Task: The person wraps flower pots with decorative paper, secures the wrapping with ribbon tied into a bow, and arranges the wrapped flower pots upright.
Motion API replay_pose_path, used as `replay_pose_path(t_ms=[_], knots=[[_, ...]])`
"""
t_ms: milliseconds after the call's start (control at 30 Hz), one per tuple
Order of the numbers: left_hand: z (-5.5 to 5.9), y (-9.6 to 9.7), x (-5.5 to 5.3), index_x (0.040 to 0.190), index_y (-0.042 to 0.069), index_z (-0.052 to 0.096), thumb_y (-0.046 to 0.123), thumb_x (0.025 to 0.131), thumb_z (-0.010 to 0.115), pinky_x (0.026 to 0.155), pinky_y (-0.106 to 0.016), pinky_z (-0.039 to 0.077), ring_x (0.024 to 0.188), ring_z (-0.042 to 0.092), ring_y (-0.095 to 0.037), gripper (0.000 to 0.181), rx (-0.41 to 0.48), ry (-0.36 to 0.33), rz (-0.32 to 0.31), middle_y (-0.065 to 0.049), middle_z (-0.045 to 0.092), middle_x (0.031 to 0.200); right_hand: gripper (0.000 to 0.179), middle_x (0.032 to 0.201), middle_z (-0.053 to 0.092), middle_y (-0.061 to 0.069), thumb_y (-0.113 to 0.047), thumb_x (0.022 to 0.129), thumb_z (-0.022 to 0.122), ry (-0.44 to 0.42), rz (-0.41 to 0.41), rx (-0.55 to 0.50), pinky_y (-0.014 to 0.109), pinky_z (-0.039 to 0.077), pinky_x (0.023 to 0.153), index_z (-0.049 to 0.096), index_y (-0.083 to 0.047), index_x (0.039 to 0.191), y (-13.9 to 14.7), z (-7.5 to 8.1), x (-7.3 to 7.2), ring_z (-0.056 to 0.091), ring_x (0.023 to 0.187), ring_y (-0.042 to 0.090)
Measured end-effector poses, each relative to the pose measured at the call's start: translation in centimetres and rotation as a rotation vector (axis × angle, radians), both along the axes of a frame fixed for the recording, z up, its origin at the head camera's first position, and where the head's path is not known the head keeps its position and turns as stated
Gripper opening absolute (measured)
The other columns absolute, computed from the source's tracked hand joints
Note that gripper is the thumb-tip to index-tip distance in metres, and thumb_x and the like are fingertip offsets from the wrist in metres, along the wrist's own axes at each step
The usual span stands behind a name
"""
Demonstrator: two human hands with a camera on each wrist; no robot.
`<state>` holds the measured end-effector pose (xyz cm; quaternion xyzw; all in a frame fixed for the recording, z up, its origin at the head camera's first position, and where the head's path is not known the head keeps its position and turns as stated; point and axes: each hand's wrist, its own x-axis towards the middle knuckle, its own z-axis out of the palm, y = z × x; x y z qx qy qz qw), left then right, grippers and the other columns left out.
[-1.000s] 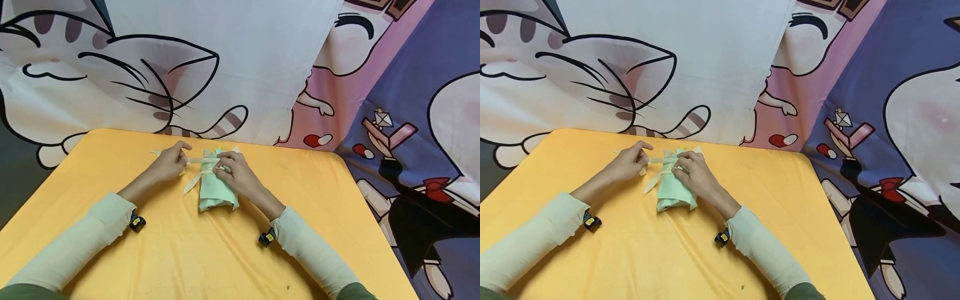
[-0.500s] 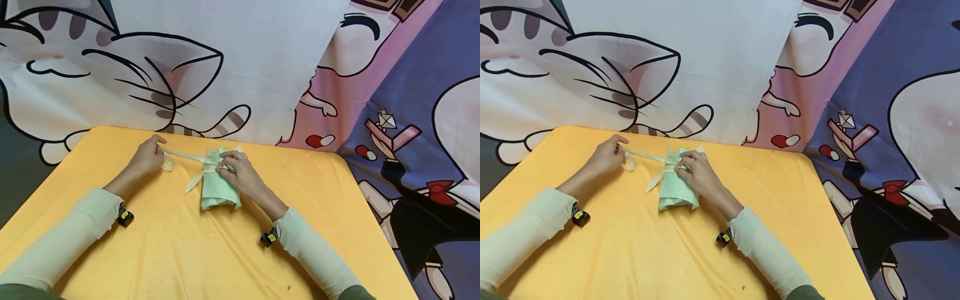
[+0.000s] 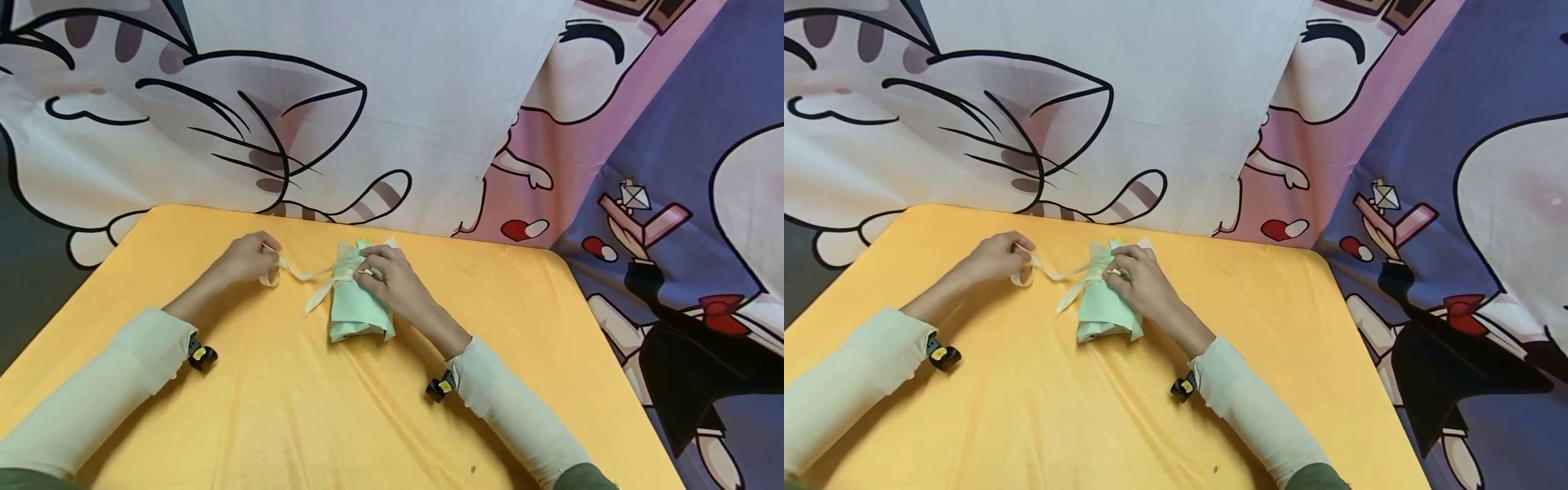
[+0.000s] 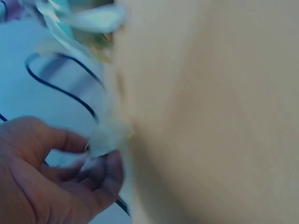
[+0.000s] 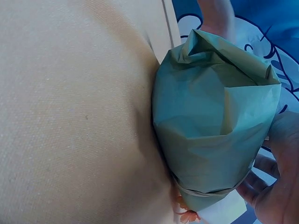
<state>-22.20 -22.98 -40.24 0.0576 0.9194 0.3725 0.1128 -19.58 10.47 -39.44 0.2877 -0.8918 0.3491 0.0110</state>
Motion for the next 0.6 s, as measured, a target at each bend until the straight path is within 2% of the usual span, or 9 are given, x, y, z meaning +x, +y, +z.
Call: replay_pose_path(t_ms=[67,100,167,233,267,300,400,500,600], knots=[[1.1,1.3,0.9,0.137,-0.008,0.067,0.022,0.115,0.052,0.077,-0.034,0.052,0.094,0.066,-0.024,0.04,0.035,-0.065,-0.063,-0.024,0.074,0.127,0.021,0.159,0.064,0.013,-0.03,0.114,0.07,0.003,0.0,0.006,0.059,0.048,0.123,0.078,-0.014,0.103,0.0,0.1,0.0,0.054,0.149,0.038],[1.8,2.0,1.4,0.136,-0.008,0.068,0.022,0.116,0.053,0.076,-0.035,0.05,0.09,0.063,-0.023,0.039,0.065,-0.108,-0.094,-0.023,0.075,0.12,0.021,0.159,0.065,0.013,-0.029,0.114,0.07,0.004,0.0,0.009,0.059,0.048,0.123,0.078,-0.014,0.103,0.0,0.2,-0.1,0.054,0.149,0.038],[2.9,3.4,2.1,0.134,-0.007,0.069,0.022,0.117,0.053,0.077,-0.035,0.051,0.091,0.059,-0.021,0.038,0.13,-0.174,-0.145,-0.02,0.072,0.12,0.021,0.159,0.065,0.014,-0.029,0.114,0.07,0.008,0.0,0.011,0.059,0.047,0.124,0.079,-0.013,0.104,0.1,0.3,-0.1,0.054,0.15,0.038],[4.0,4.8,2.8,0.136,-0.007,0.066,0.021,0.116,0.055,0.078,-0.034,0.054,0.093,0.059,-0.019,0.036,0.223,-0.229,-0.174,-0.013,0.069,0.114,0.02,0.158,0.066,0.014,-0.028,0.113,0.071,0.015,-0.001,0.01,0.059,0.046,0.126,0.079,-0.013,0.104,0.1,0.4,-0.2,0.054,0.151,0.038],[4.5,5.5,3.1,0.14,-0.006,0.065,0.02,0.115,0.057,0.076,-0.034,0.055,0.089,0.057,-0.018,0.037,0.274,-0.25,-0.183,-0.01,0.067,0.11,0.02,0.157,0.066,0.014,-0.028,0.113,0.071,0.018,-0.001,0.01,0.059,0.045,0.127,0.079,-0.012,0.104,0.1,0.4,-0.2,0.055,0.151,0.038],[5.0,6.2,3.4,0.14,-0.005,0.063,0.02,0.115,0.059,0.076,-0.033,0.055,0.087,0.057,-0.017,0.035,0.319,-0.264,-0.185,-0.009,0.066,0.108,0.02,0.157,0.067,0.015,-0.028,0.113,0.071,0.02,-0.001,0.01,0.059,0.045,0.127,0.079,-0.012,0.104,0.1,0.5,-0.2,0.055,0.151,0.038],[6.0,8.4,4.4,0.138,-0.004,0.061,0.016,0.114,0.064,0.077,-0.03,0.058,0.091,0.062,-0.015,0.031,0.489,-0.28,-0.183,-0.008,0.069,0.115,0.019,0.156,0.067,0.015,-0.026,0.112,0.071,0.031,0.008,0.02,0.059,0.045,0.127,0.08,-0.011,0.105,0.2,0.4,-0.2,0.056,0.15,0.038],[6.3,10.4,5.4,0.132,-0.005,0.063,0.008,0.112,0.067,0.074,-0.025,0.059,0.09,0.065,-0.014,0.024,0.656,-0.286,-0.171,-0.007,0.071,0.114,0.019,0.156,0.067,0.016,-0.023,0.113,0.069,0.049,0.024,0.038,0.059,0.046,0.126,0.08,-0.008,0.112,0.2,0.4,-0.3,0.057,0.147,0.039],[6.3,12.3,6.5,0.128,-0.007,0.066,0.0,0.11,0.068,0.077,-0.026,0.064,0.092,0.069,-0.016,0.019,0.78,-0.288,-0.177,-0.007,0.069,0.112,0.022,0.153,0.069,0.018,-0.022,0.112,0.07,0.088,0.05,0.048,0.058,0.046,0.126,0.081,-0.006,0.121,0.2,0.3,-0.4,0.059,0.145,0.039]])
